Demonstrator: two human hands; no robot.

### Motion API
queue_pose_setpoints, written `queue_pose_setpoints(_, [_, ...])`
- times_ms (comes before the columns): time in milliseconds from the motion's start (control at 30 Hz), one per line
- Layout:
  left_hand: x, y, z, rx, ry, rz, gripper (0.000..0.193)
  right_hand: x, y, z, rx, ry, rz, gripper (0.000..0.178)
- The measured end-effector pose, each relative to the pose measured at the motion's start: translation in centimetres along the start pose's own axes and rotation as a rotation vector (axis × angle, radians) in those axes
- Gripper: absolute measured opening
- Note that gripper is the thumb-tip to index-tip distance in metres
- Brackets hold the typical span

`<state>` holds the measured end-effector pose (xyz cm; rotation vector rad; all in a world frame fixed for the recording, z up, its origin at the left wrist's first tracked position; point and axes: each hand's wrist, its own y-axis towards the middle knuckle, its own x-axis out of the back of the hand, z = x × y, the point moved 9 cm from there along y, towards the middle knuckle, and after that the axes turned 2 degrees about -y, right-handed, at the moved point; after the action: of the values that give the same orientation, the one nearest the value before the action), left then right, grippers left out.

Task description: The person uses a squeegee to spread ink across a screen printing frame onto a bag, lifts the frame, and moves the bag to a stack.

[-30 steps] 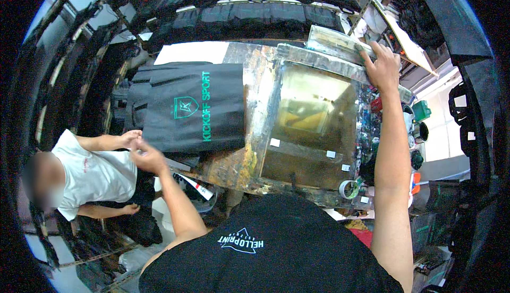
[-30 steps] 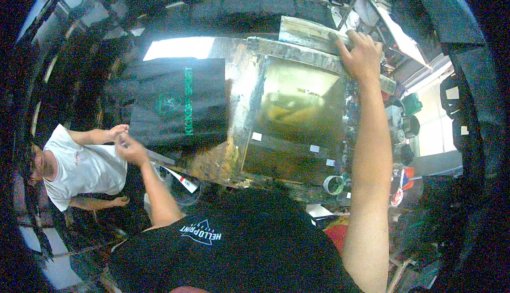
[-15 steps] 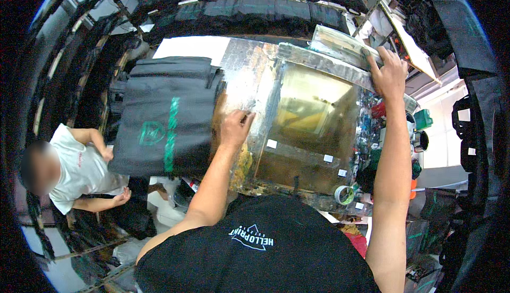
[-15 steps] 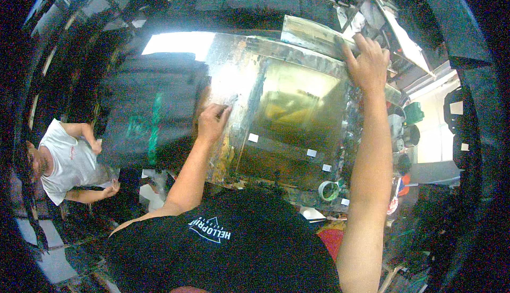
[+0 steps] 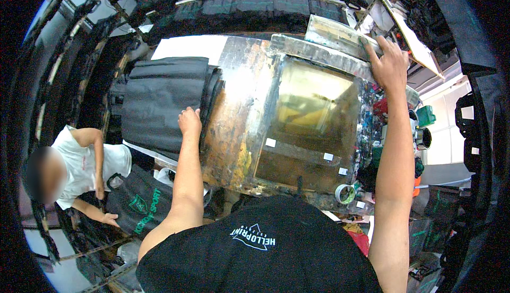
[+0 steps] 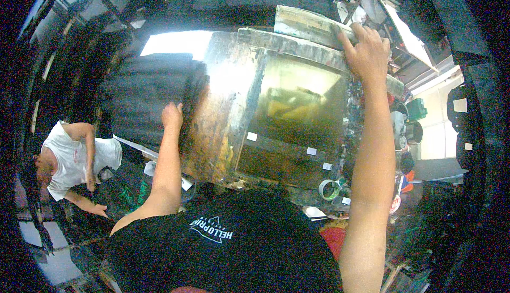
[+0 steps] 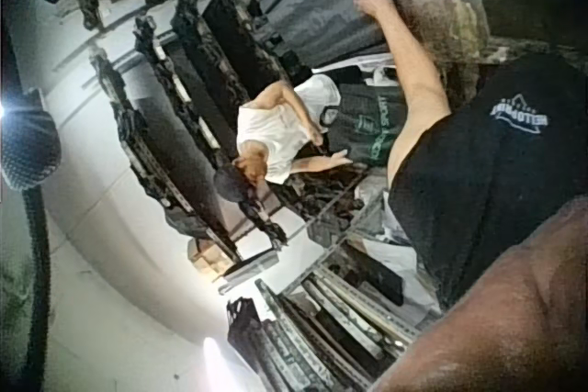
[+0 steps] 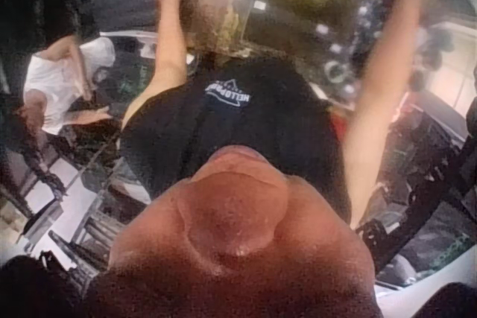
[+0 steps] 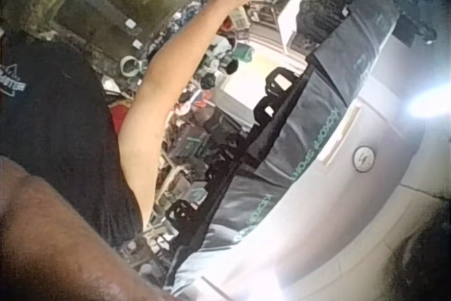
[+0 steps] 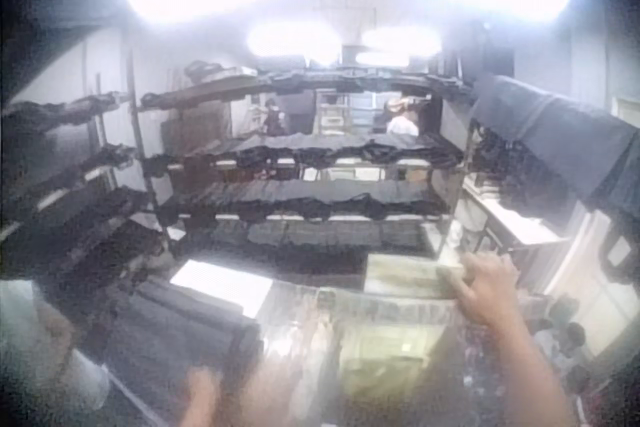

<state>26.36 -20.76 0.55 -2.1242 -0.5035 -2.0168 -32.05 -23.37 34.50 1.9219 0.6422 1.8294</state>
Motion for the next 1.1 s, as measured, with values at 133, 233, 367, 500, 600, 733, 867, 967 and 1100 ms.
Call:
queue_pose_setpoints(133, [0.7, 0.1, -0.8, -0.068, -0.039, -0.044, 0.034, -0.5, -0.1, -0.6, 0.03, -0.012, -0.036, 0.046])
queue_pose_setpoints(233, [2.2, 0.2, -0.8, -0.129, -0.071, -0.071, 0.031, -0.2, -0.1, -0.4, 0.019, 0.004, -0.023, 0.049])
queue_pose_setpoints(367, [3.9, 0.1, 0.0, -0.153, -0.153, -0.133, 0.028, -0.5, 0.0, -0.2, 0.021, 0.014, -0.006, 0.049])
queue_pose_setpoints(500, [5.3, 0.2, 0.0, -0.093, -0.354, -0.085, 0.023, 0.1, -0.6, -0.4, 0.059, 0.017, -0.108, 0.05])
queue_pose_setpoints(600, [6.5, 0.4, 0.4, -0.087, -0.312, -0.138, 0.024, -0.2, -0.6, 0.1, 0.045, -0.001, -0.006, 0.046])
queue_pose_setpoints(733, [9.9, 0.1, -6.4, -0.241, -0.298, -0.097, 0.025, -0.3, -0.9, -0.4, 0.026, 0.003, 0.0, 0.046])
queue_pose_setpoints(867, [9.0, -1.2, -17.4, -0.396, -0.42, 0.018, 0.026, 0.1, -0.6, 0.0, 0.009, -0.009, 0.002, 0.048])
queue_pose_setpoints(967, [7.2, -4.8, -28.1, -0.542, -0.472, 0.042, 0.016, 0.1, -0.7, -0.2, 0.019, -0.012, -0.016, 0.047])
queue_pose_setpoints(1100, [3.6, -12.2, -39.3, -0.802, -0.474, -0.018, 0.014, -0.1, -0.4, 0.1, 0.038, -0.037, -0.028, 0.047])
